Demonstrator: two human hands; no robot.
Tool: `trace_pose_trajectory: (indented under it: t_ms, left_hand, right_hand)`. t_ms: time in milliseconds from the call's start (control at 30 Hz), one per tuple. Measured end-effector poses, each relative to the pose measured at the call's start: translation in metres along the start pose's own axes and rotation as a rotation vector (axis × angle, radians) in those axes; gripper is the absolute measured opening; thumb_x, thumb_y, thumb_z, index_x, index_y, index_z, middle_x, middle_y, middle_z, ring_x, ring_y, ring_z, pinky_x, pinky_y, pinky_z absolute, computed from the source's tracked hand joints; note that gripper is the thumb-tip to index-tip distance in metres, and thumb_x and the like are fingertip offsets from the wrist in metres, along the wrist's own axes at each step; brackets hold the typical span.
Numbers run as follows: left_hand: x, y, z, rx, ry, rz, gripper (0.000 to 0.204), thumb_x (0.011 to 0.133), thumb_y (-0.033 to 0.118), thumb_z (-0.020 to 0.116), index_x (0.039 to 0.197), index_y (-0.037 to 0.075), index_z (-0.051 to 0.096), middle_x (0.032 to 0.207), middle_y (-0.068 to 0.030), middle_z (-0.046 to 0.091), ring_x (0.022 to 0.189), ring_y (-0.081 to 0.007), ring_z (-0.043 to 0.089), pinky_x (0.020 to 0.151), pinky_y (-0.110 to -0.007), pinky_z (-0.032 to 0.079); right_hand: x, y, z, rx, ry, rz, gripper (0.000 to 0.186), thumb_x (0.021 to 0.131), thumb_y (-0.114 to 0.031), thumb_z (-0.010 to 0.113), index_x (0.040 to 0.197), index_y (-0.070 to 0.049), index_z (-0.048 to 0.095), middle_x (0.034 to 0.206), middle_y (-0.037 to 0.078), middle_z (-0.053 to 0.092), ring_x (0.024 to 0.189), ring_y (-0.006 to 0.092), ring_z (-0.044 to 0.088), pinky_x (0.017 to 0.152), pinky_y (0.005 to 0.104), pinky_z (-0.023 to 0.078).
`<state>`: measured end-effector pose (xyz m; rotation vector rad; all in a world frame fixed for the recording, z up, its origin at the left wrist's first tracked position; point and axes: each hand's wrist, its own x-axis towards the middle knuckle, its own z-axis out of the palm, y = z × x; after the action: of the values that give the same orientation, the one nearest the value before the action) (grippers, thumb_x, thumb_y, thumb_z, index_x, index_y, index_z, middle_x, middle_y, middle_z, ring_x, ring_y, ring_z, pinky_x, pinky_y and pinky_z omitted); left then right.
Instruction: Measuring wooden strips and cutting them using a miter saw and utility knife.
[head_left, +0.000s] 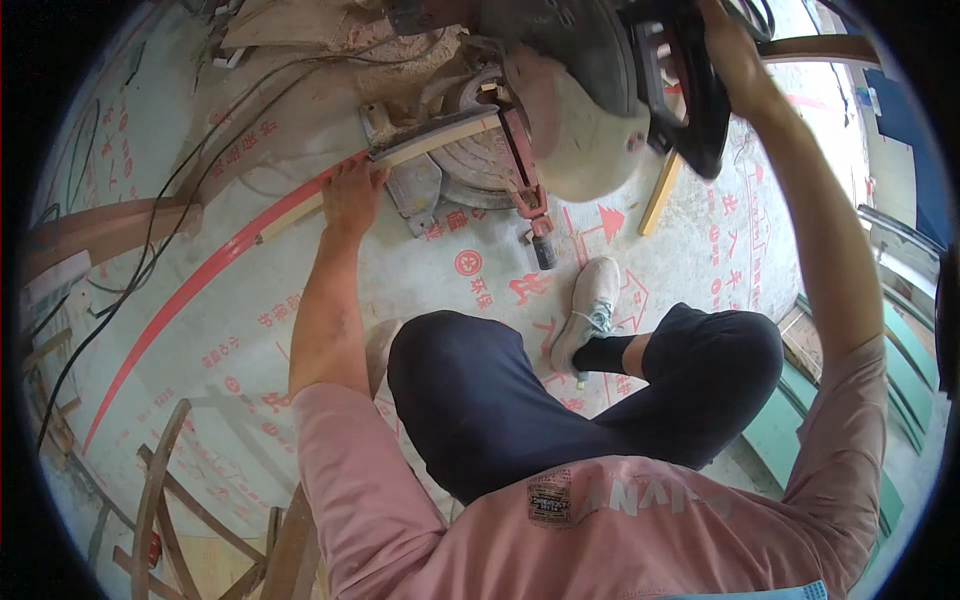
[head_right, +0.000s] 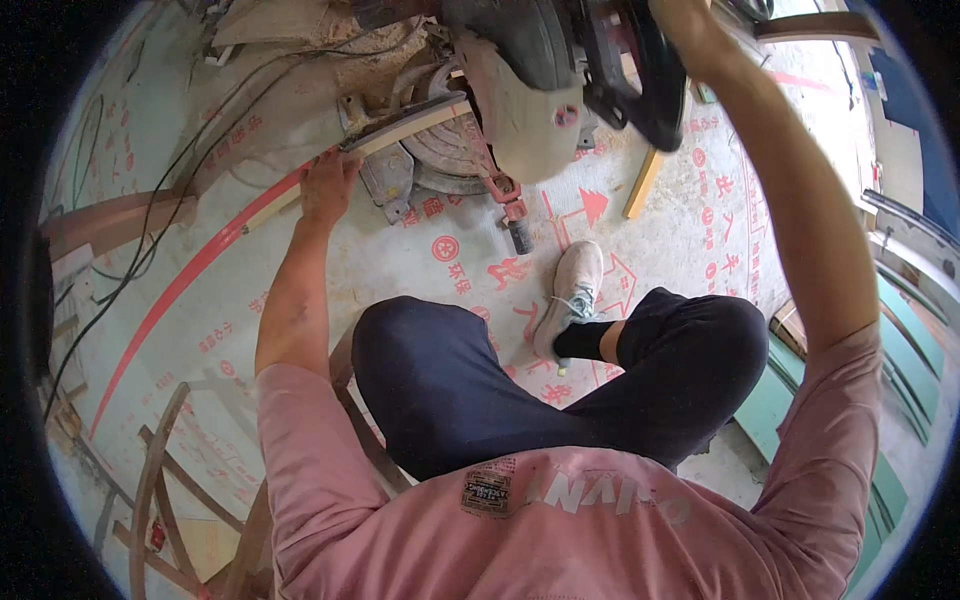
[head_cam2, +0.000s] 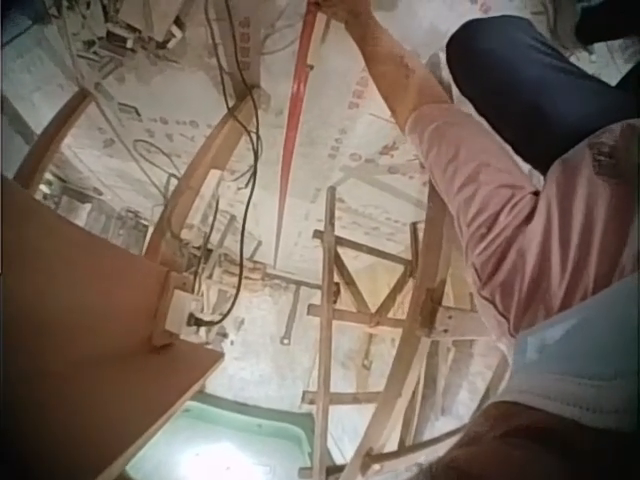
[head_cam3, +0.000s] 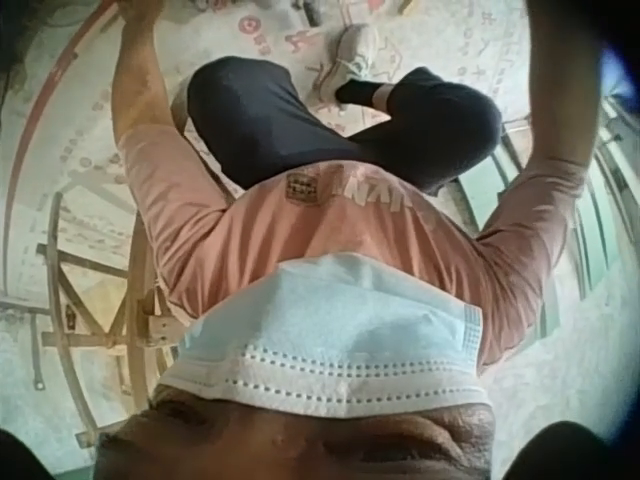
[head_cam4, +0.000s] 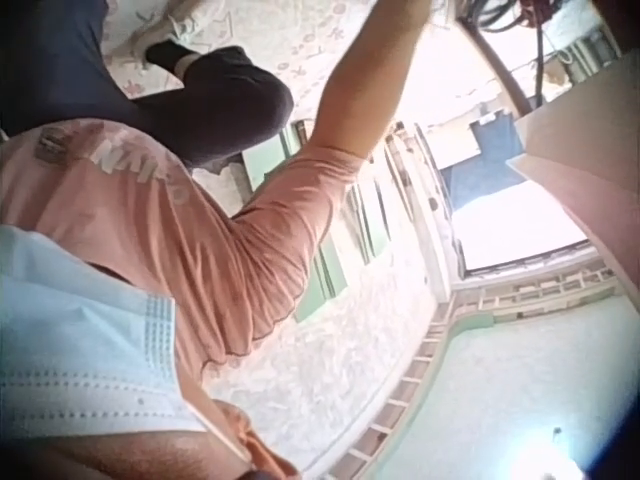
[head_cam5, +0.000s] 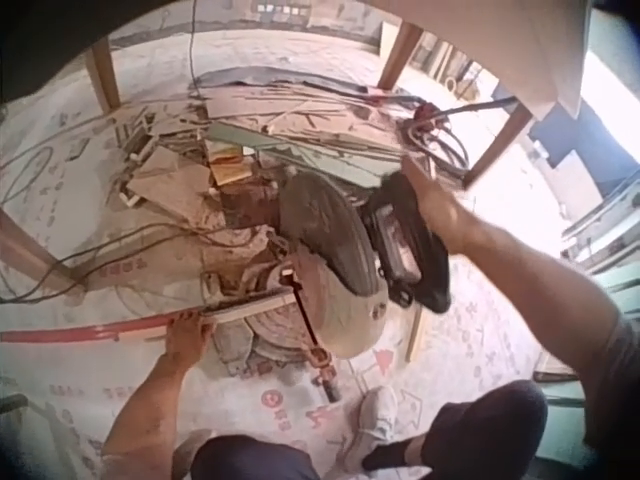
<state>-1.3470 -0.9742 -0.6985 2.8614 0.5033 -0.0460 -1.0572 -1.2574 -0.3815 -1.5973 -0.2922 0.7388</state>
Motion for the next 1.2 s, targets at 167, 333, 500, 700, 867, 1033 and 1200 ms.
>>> trace_pose_trajectory:
  t_ms: [167,333,500,700,867,1033,1200]
  left_hand:
    - [0.011,0.015,0.006,0.011,-0.013,0.032,0.045,0.095,0.046,0.057,0.115,0.007,0.066,0.115,-0.0146,0.067,0.113,-0.0350,0.060,0.092,-0.051,0.047]
    - [0.012,0.004,0.012,-0.081,-0.005,0.072,0.048,0.096,0.047,0.056,0.113,0.003,0.066,0.115,-0.0162,0.068,0.110,-0.0347,0.063,0.094,-0.050,0.046]
    - [0.016,0.009,0.006,-0.088,-0.062,0.061,0.047,0.095,0.047,0.057,0.110,0.005,0.067,0.105,-0.0151,0.070,0.104,-0.0340,0.065,0.090,-0.050,0.047]
    - [0.011,0.007,0.005,-0.142,-0.064,0.028,0.044,0.094,0.048,0.058,0.106,0.006,0.068,0.100,-0.0145,0.071,0.100,-0.0343,0.066,0.088,-0.050,0.046]
    - [0.011,0.013,-0.001,-0.114,-0.004,0.021,0.047,0.096,0.049,0.056,0.107,0.005,0.068,0.104,-0.0202,0.069,0.102,-0.0394,0.064,0.087,-0.051,0.047]
    - [0.015,0.016,-0.009,-0.156,-0.152,-0.062,0.045,0.094,0.048,0.059,0.112,0.008,0.069,0.111,-0.0155,0.070,0.110,-0.0327,0.064,0.097,-0.050,0.043]
    - [0.016,0.022,-0.011,-0.088,-0.161,-0.050,0.045,0.095,0.047,0.058,0.117,0.009,0.066,0.115,-0.0160,0.068,0.112,-0.0325,0.063,0.099,-0.049,0.042]
  right_hand:
    - [-0.061,0.045,-0.019,-0.189,0.220,0.131,0.065,0.102,-0.060,0.033,0.139,-0.009,0.048,0.112,0.019,0.069,0.086,0.0217,0.070,0.077,0.0354,0.057]
    - [-0.085,0.091,-0.022,-0.231,0.174,-0.044,0.064,0.104,-0.059,0.029,0.143,-0.011,0.043,0.095,0.014,0.066,0.073,0.0189,0.065,0.066,0.0299,0.054]
    - [-0.096,0.115,-0.022,-0.329,0.248,-0.175,0.059,0.105,-0.056,0.028,0.138,-0.010,0.045,0.074,0.006,0.055,0.058,0.0145,0.056,0.052,0.0280,0.049]
    - [-0.098,0.122,-0.018,-0.360,0.262,-0.178,0.058,0.105,-0.055,0.028,0.139,-0.010,0.043,0.075,0.007,0.056,0.057,0.0152,0.056,0.052,0.0278,0.049]
    - [-0.104,0.141,-0.024,-0.330,0.236,-0.184,0.061,0.104,-0.057,0.028,0.140,-0.008,0.039,0.074,0.008,0.056,0.056,0.0162,0.056,0.052,0.0282,0.049]
    - [-0.105,0.147,-0.021,-0.323,0.236,-0.199,0.067,0.102,-0.061,0.029,0.139,-0.006,0.038,0.071,0.009,0.056,0.055,0.0173,0.056,0.052,0.0281,0.049]
    - [-0.112,0.162,-0.022,-0.349,0.268,-0.207,0.066,0.102,-0.061,0.028,0.138,-0.006,0.038,0.072,0.009,0.057,0.057,0.0175,0.057,0.053,0.0284,0.049]
